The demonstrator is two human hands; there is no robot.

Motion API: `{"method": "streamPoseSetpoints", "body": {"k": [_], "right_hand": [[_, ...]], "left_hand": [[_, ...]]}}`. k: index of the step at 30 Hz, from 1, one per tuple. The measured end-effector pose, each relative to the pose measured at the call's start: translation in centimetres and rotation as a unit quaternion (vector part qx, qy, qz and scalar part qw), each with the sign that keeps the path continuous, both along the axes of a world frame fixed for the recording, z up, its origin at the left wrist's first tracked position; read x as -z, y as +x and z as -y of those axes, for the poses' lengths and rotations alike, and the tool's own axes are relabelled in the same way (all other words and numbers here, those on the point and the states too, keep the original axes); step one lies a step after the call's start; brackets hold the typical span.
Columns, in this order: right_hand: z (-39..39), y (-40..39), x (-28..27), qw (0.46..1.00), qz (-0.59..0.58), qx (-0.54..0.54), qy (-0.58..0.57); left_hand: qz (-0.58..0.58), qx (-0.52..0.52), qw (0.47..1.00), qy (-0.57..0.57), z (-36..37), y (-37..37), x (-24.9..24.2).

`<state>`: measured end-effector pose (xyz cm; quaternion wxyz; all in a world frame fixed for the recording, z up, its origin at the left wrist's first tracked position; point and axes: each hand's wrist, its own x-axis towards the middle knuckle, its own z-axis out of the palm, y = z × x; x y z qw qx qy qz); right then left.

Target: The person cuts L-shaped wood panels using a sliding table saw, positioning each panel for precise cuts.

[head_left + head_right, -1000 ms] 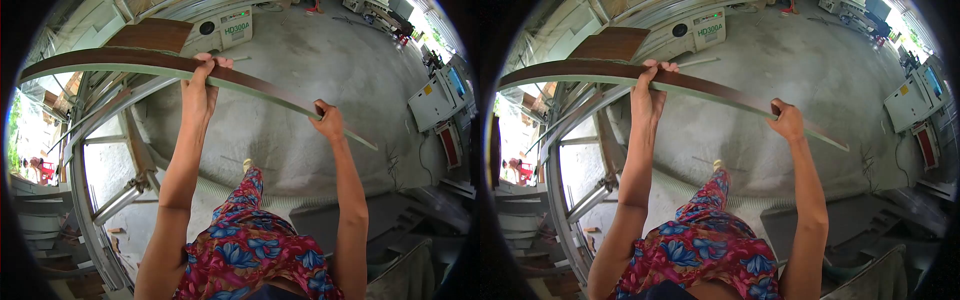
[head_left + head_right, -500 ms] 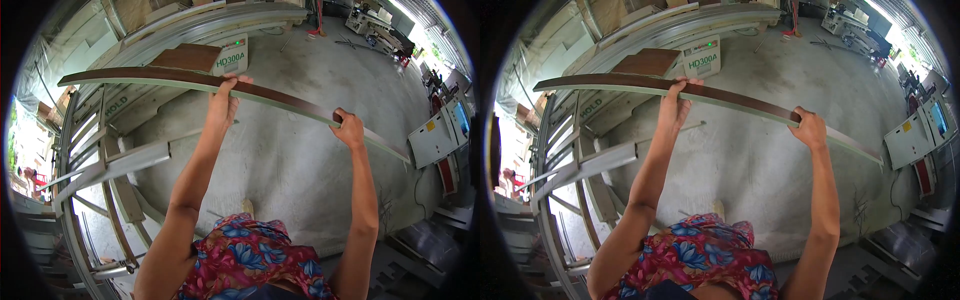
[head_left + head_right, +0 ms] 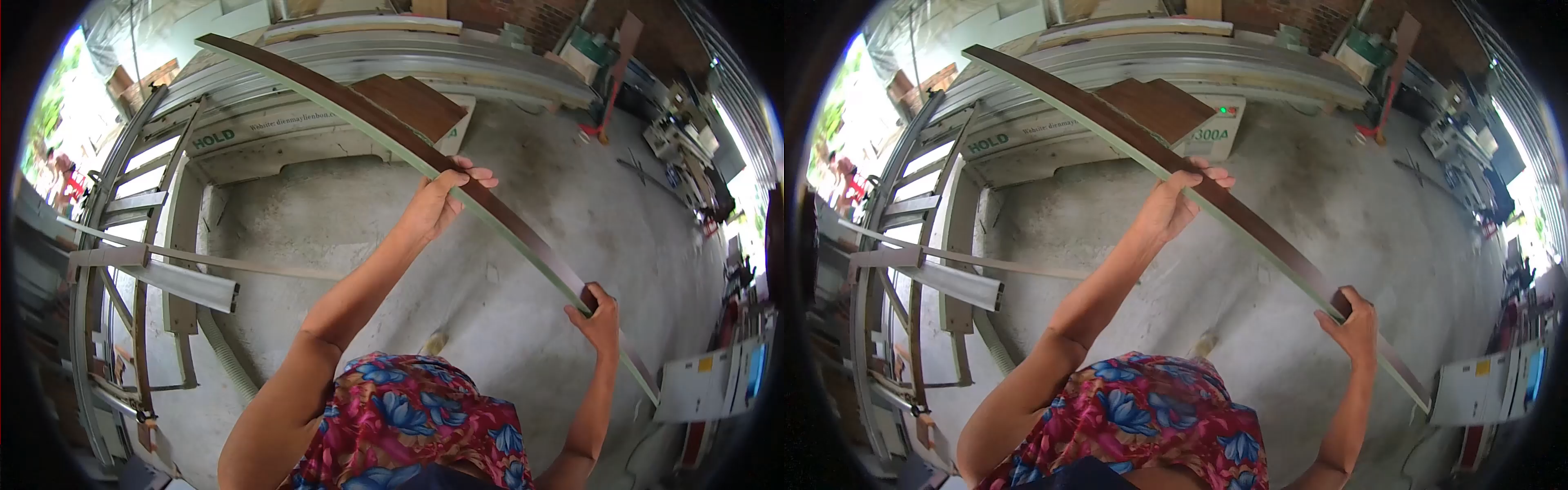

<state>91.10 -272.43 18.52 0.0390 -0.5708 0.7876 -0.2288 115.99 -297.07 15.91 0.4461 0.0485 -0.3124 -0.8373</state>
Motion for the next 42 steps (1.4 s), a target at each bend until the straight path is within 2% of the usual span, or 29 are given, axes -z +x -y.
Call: {"method": "streamPoseSetpoints", "body": {"k": [3,4,7,11,12,16,18,19,21,23,27,30,39,42], "right_hand": [[5.5,-5.7,-0.4,0.987,0.141,-0.077,-0.010],[7.5,-7.7,-0.6,0.973,0.210,-0.090,0.027],[13.0,-10.3,-2.1,0.951,0.262,-0.145,0.083],[23.9,-16.3,-0.1,0.870,0.339,-0.213,0.287],[25.4,-16.1,0.1,0.864,0.332,-0.238,0.294],[35.5,-17.5,1.6,0.915,0.230,-0.276,0.182],[41.0,-18.9,1.5,0.924,0.214,-0.284,0.141],[43.0,-19.4,1.5,0.928,0.209,-0.281,0.126],[47.9,-20.9,0.7,0.949,0.107,-0.286,0.073],[51.7,-22.1,-0.2,0.961,0.022,-0.275,0.021],[57.0,-23.6,-1.0,0.956,-0.019,-0.272,-0.111],[61.4,-24.8,-2.1,0.952,-0.085,-0.264,-0.131],[78.2,-36.5,-1.2,0.921,-0.183,-0.297,-0.174],[83.5,-39.0,-0.5,0.922,-0.171,-0.313,-0.147]], "left_hand": [[-0.038,-0.030,0.999,0.015,3.9,-3.5,-0.8],[-0.045,-0.034,0.998,0.023,5.0,-4.1,-0.9],[-0.096,-0.059,0.993,0.027,8.6,-4.7,-1.3],[-0.157,-0.099,0.983,-0.006,15.5,-5.7,-0.5],[-0.170,-0.111,0.979,-0.014,16.3,-5.5,-0.3],[-0.208,-0.122,0.968,-0.067,25.2,-6.2,0.3],[-0.213,-0.113,0.965,-0.102,29.5,-7.1,-0.1],[-0.214,-0.111,0.966,-0.094,31.3,-7.5,-0.3],[-0.214,-0.097,0.969,-0.077,35.6,-8.9,-1.4],[-0.201,-0.139,0.969,-0.025,39.3,-11.1,-1.7],[-0.187,-0.244,0.949,0.074,46.4,-15.1,-1.8],[-0.174,-0.328,0.917,0.148,52.1,-18.4,-0.6],[-0.215,-0.356,0.879,0.235,66.9,-29.7,3.7],[-0.223,-0.364,0.874,0.234,71.1,-31.6,5.6]]}}
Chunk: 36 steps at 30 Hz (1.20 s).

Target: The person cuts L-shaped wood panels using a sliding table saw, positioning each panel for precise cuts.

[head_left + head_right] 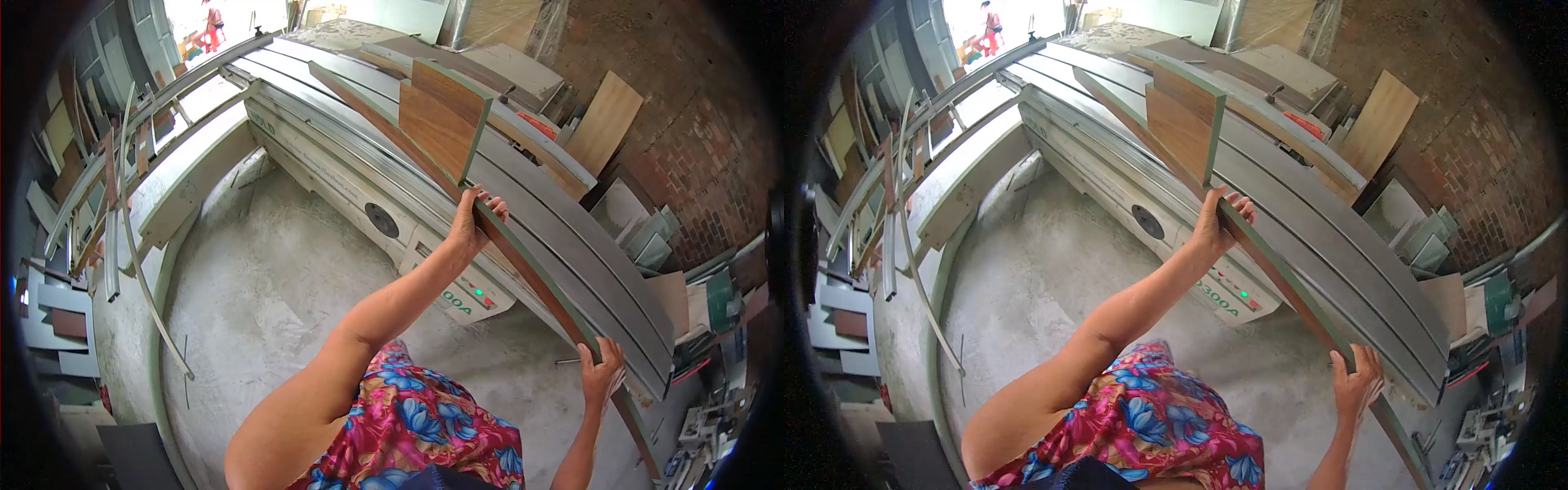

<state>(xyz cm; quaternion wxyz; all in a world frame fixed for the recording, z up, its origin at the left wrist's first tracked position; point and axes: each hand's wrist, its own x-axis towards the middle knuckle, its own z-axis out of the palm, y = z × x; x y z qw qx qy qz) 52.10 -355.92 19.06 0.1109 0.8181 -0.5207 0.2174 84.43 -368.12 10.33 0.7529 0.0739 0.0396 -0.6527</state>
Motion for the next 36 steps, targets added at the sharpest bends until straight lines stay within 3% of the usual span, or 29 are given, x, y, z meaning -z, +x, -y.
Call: {"method": "streamPoseSetpoints", "body": {"k": [13,17,24,25,27,30,32,33,35,36], "right_hand": [[20.5,-0.4,7.9,0.994,0.052,-0.093,0.019],[24.1,0.0,9.1,0.995,0.041,-0.079,0.042],[25.0,0.7,10.0,0.996,0.022,-0.066,0.064],[25.6,0.5,10.3,0.995,0.031,-0.068,0.069],[27.1,0.1,10.6,0.994,0.025,-0.067,0.085],[28.7,-0.2,12.5,0.992,0.029,-0.066,0.099],[29.7,-0.5,14.1,0.992,0.035,-0.066,0.101],[29.3,0.0,14.6,0.992,0.039,-0.067,0.101],[29.9,-0.3,15.3,0.992,0.044,-0.069,0.099],[30.6,-0.5,15.5,0.992,0.047,-0.072,0.097]], "left_hand": [[0.028,-0.077,0.995,0.053,14.5,2.2,5.5],[0.034,-0.040,0.997,0.053,17.6,2.6,7.7],[0.231,0.074,0.967,0.082,17.6,4.7,12.1],[0.247,0.146,0.953,0.096,18.1,5.2,12.6],[0.275,0.284,0.910,0.122,18.6,7.0,13.6],[0.537,0.219,0.792,0.192,15.1,9.2,11.6],[0.612,0.080,0.752,0.232,12.8,12.2,12.8],[0.598,-0.041,0.752,0.274,10.9,13.8,13.8],[0.713,-0.240,0.525,0.397,10.2,16.8,16.3],[0.702,-0.246,0.500,0.443,10.9,18.1,18.0]]}}
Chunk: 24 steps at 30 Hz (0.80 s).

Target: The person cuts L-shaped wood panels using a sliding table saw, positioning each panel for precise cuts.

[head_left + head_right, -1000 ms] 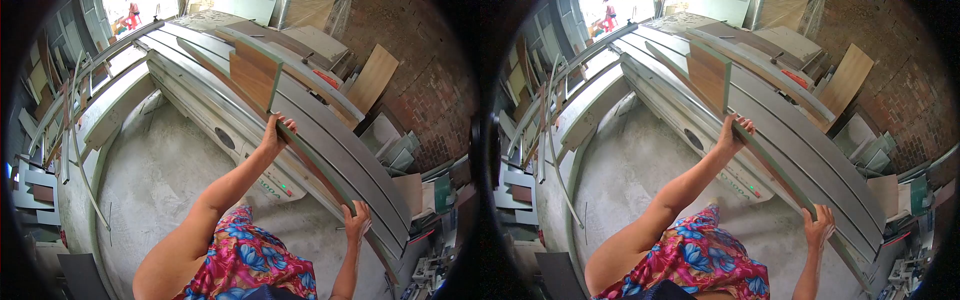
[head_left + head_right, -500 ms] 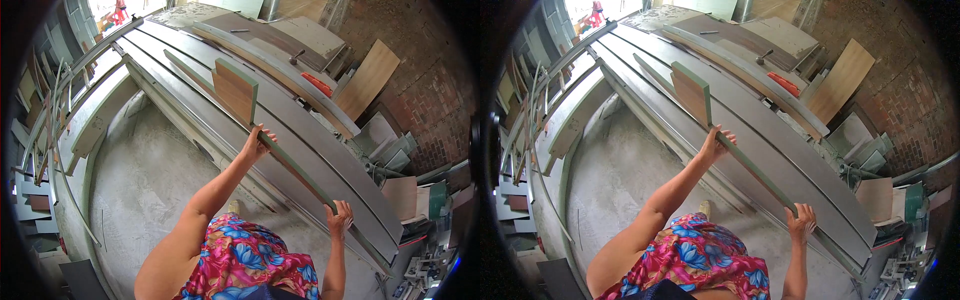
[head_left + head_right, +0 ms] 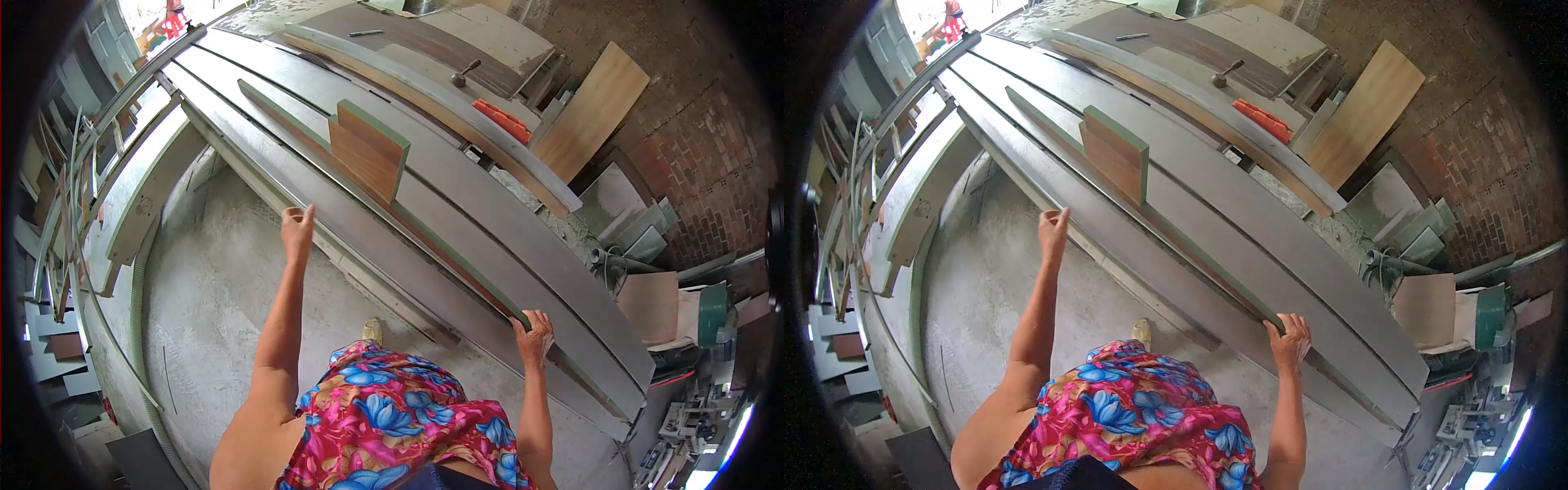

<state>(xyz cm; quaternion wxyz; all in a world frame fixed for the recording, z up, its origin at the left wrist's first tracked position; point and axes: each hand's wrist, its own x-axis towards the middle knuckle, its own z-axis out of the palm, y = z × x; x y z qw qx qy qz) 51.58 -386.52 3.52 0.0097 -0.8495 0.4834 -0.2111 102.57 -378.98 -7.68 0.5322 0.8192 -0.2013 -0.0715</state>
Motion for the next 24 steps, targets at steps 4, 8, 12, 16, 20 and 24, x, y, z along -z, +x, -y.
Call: {"method": "streamPoseSetpoints", "body": {"k": [4,8,12,16,20,24], "right_hand": [[-0.9,0.6,0.8,1.000,0.006,-0.005,-0.004],[0.9,0.0,0.8,1.000,0.015,-0.020,0.010],[2.4,-0.9,1.2,0.999,0.016,-0.027,0.010],[4.3,-1.5,2.1,0.999,0.025,-0.043,0.000],[5.9,-2.1,1.9,0.998,0.021,-0.046,0.025],[7.2,-3.2,2.3,0.998,0.026,-0.037,0.042]], "left_hand": [[-0.241,-0.048,0.969,0.014,-0.1,3.5,1.3],[-0.300,-0.056,0.951,0.058,3.4,3.4,2.3],[-0.257,-0.061,0.964,0.023,4.3,2.0,2.6],[-0.294,-0.031,0.954,0.040,4.0,2.6,3.1],[-0.283,-0.054,0.957,-0.030,4.4,1.7,3.9],[-0.280,-0.050,0.958,-0.023,4.4,0.6,3.9]]}}
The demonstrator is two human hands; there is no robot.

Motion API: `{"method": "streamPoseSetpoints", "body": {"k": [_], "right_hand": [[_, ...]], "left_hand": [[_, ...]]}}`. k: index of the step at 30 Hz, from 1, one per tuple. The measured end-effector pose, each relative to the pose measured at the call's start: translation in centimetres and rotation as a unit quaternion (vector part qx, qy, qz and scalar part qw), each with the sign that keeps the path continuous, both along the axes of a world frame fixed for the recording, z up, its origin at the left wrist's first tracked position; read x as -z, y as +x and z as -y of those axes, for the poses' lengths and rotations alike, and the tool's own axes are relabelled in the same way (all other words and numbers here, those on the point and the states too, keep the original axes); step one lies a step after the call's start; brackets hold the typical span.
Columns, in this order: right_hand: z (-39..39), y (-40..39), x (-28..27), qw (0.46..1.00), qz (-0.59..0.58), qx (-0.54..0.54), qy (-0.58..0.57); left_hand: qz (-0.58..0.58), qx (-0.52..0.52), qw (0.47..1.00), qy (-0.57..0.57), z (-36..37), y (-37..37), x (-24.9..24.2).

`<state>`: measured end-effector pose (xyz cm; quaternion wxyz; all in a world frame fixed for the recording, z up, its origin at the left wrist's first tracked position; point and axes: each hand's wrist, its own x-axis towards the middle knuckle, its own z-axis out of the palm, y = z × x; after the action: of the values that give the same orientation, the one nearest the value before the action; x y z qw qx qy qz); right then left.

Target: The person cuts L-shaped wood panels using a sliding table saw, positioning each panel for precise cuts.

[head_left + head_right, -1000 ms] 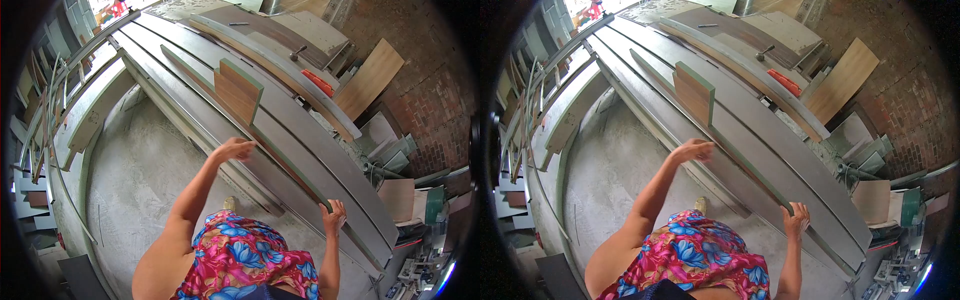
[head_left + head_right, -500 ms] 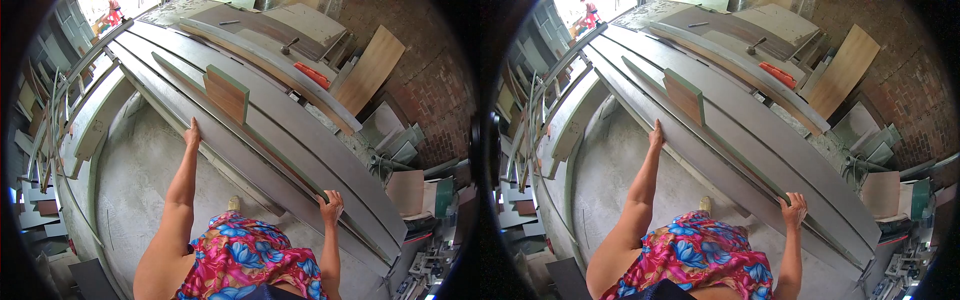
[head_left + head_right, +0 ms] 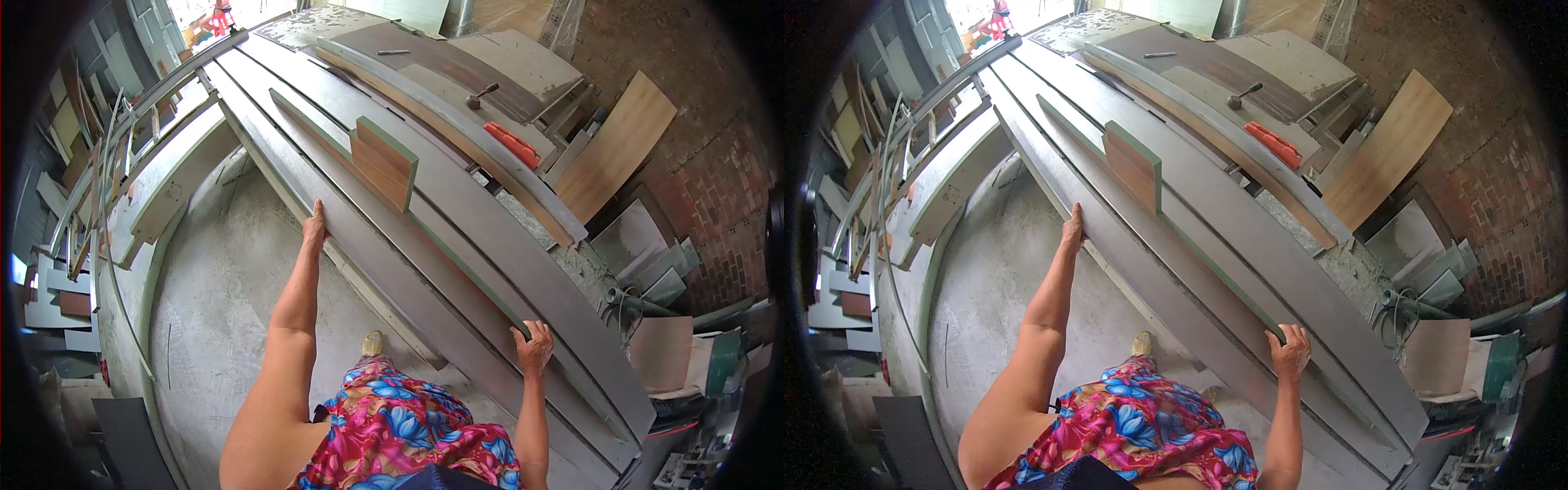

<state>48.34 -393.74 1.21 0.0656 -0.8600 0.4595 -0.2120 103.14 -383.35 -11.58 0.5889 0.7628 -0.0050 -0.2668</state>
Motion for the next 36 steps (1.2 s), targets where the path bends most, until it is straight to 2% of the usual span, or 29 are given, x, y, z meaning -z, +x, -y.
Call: {"method": "streamPoseSetpoints", "body": {"k": [10,19,20,23,26,36], "right_hand": [[0.3,-2.4,-0.5,0.999,0.016,0.014,0.048],[-1.0,-5.2,-1.0,0.990,-0.054,0.120,0.056],[-1.0,-5.7,-0.8,0.988,-0.063,0.129,0.059],[-1.3,-6.8,-0.8,0.987,-0.064,0.138,0.048],[-2.0,-8.3,-0.6,0.987,-0.070,0.136,0.043],[-0.9,-14.9,-0.6,0.986,-0.071,0.143,0.042]], "left_hand": [[-0.001,0.011,0.999,0.032,-1.1,-2.5,0.5],[-0.032,0.006,0.999,-0.040,-2.0,-6.2,0.0],[-0.031,0.027,0.999,-0.019,-2.2,-6.4,-0.3],[-0.039,0.037,0.999,0.006,-2.2,-7.2,0.8],[-0.029,0.023,0.999,0.004,-2.4,-9.3,-1.7],[-0.033,0.030,0.999,0.012,-1.4,-15.5,-2.1]]}}
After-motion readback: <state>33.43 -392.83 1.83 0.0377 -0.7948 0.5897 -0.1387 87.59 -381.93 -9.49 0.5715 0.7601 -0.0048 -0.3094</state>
